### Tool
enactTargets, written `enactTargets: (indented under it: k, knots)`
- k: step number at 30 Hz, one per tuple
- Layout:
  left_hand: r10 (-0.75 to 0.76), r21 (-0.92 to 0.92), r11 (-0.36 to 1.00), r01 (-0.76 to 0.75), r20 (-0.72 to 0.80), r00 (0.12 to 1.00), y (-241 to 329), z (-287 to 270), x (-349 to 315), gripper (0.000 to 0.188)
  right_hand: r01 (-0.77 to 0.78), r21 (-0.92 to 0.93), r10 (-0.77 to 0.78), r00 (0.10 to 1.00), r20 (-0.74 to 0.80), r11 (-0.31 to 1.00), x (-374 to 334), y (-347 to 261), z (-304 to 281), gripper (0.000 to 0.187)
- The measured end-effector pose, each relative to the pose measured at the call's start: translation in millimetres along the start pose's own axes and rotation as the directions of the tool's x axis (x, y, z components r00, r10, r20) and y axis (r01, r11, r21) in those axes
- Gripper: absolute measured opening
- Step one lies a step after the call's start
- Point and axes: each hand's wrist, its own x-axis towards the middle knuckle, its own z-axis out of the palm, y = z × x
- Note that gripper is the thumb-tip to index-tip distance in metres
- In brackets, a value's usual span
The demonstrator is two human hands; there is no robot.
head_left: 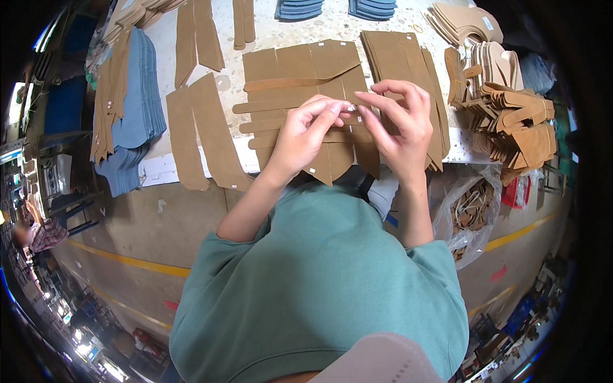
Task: The person arranges brown cardboard pieces on a table, aligns them, and inserts small white fasteners into pre-cut slots. The person stacks the assembled units and continues the process with additional pieces.
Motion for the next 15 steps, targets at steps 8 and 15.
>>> enactTargets:
  k: [8, 15]
  knots:
    - [0.075, 0.225, 0.973, -0.06, -0.056, 0.996, -3.0, 0.3, 2.4, 0.015, 0.083, -0.014, -0.081, 0.993, 0.08, 0.996, 0.9, 3.3, 2.2, 0.014]
    - [0.403, 0.697, 0.679, -0.231, -0.092, 0.91, -7.8, 3.2, 9.7, 0.009, -0.185, -0.055, 0.191, 0.973, 0.13, 0.981, -4.6, 25.3, 15.5, 0.009]
